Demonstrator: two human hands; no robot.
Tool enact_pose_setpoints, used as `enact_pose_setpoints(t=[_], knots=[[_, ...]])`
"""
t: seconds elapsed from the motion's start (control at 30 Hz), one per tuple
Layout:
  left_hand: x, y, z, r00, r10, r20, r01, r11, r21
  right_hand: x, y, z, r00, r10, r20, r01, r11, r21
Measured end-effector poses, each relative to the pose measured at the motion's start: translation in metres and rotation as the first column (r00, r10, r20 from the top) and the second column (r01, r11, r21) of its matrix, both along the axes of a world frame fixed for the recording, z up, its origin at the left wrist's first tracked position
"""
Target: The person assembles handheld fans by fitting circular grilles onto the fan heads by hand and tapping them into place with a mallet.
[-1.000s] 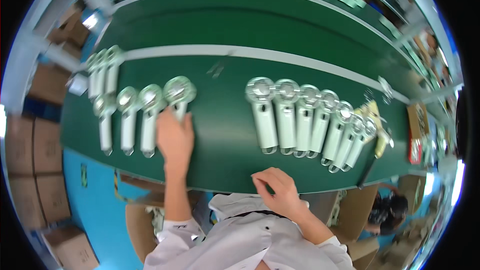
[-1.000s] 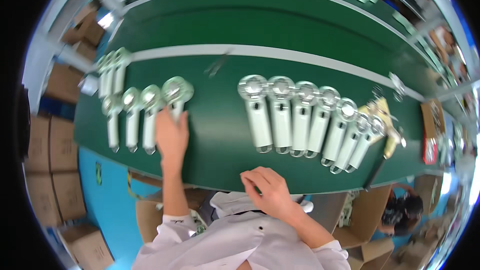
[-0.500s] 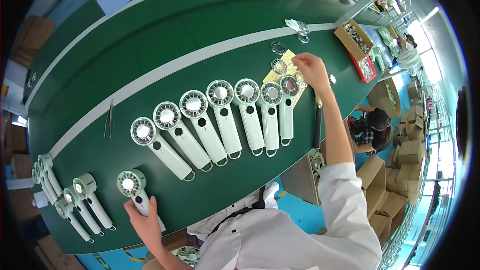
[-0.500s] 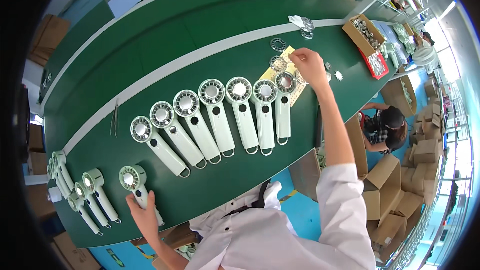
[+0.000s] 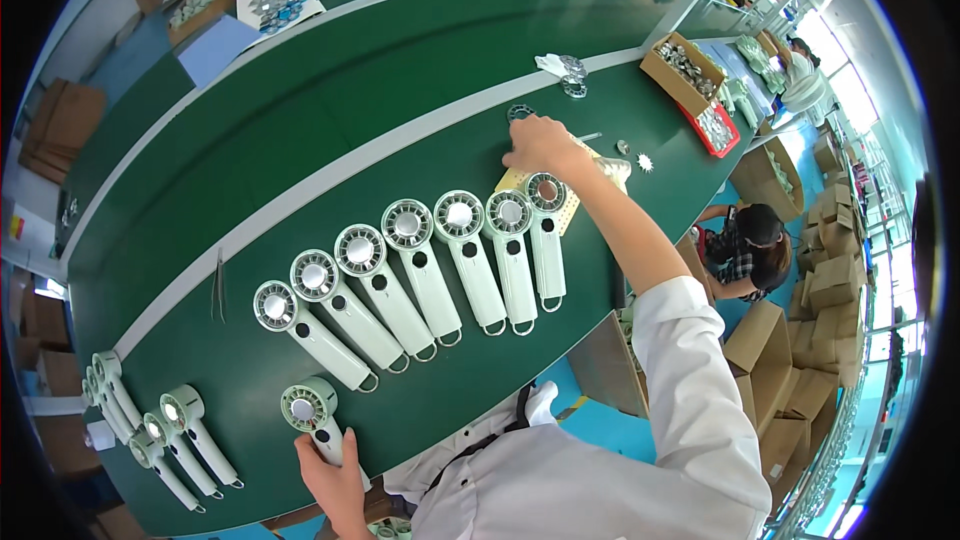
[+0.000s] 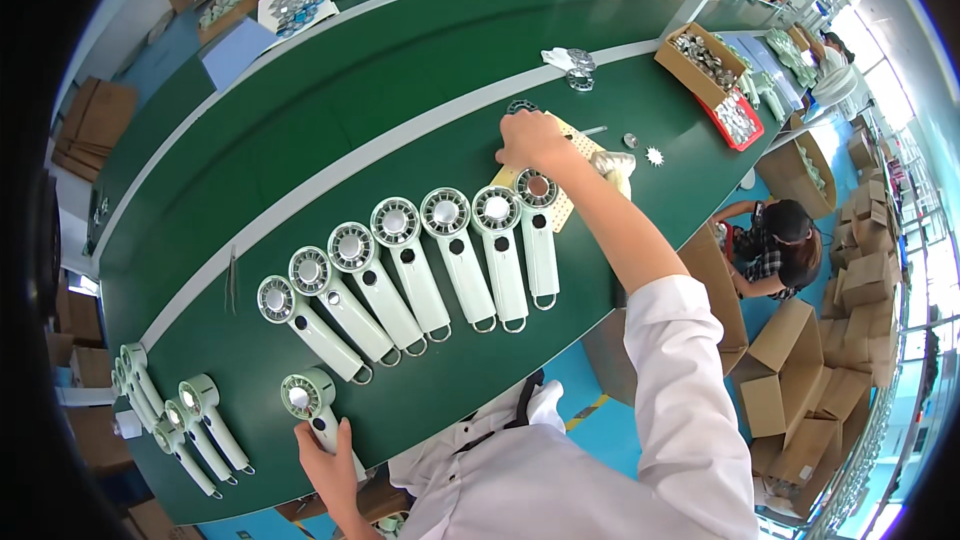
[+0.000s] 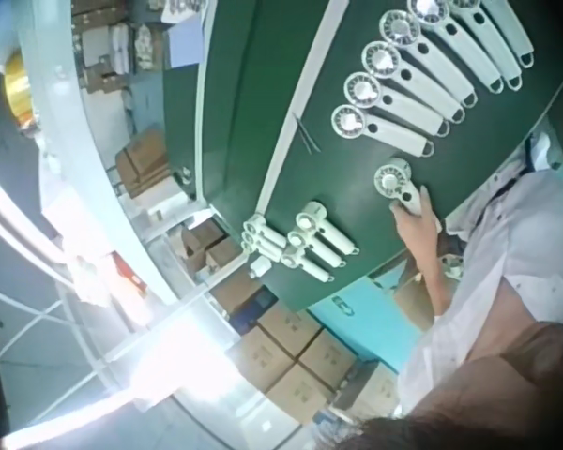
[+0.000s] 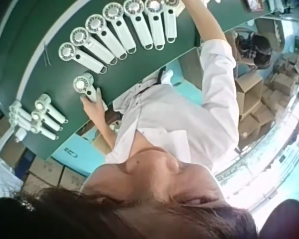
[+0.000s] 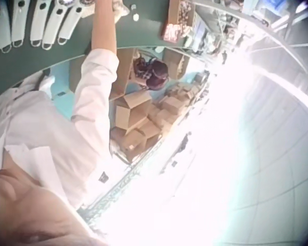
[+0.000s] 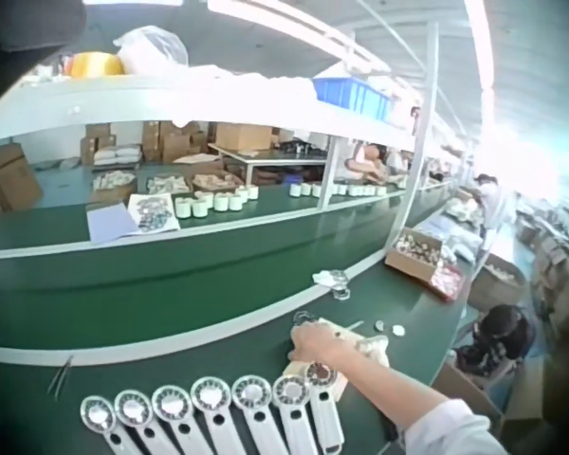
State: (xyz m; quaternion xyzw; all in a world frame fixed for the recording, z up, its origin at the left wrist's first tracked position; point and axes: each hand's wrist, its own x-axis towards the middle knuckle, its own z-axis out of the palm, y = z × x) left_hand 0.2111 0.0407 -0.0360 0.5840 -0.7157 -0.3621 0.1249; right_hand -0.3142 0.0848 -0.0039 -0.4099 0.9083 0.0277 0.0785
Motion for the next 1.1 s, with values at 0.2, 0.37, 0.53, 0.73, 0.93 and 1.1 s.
enact_pose_setpoints(t=[0.2,0.37,0.53,0.73,0.93,1.1], knots=[[-0.002,0.001,-0.002,0.995,-0.050,0.089,0.064,0.985,-0.157,-0.030,0.019,-0.011,0.999,0.008,-0.045,-0.034,0.781,-0.623],[-0.001,-0.004,-0.001,0.986,-0.154,0.065,0.166,0.951,-0.260,0.063,0.018,0.055,0.652,0.270,0.708,0.531,0.504,-0.681],[-0.011,-0.014,0.002,0.990,-0.138,0.042,0.143,0.977,-0.161,0.138,0.001,0.054,0.496,0.408,0.767,0.532,0.555,-0.639],[0.003,-0.014,0.004,0.990,-0.135,0.050,0.140,0.983,-0.116,0.222,-0.014,0.036,0.435,0.404,0.805,0.407,0.709,-0.576],[-0.002,-0.013,0.023,0.974,-0.225,-0.017,0.225,0.974,0.019,0.289,-0.008,0.029,0.368,0.415,0.832,0.205,0.837,-0.508],[0.007,-0.015,0.010,0.967,-0.256,-0.004,0.252,0.947,0.197,0.300,-0.008,0.013,0.313,0.477,0.821,0.304,0.769,-0.563]])
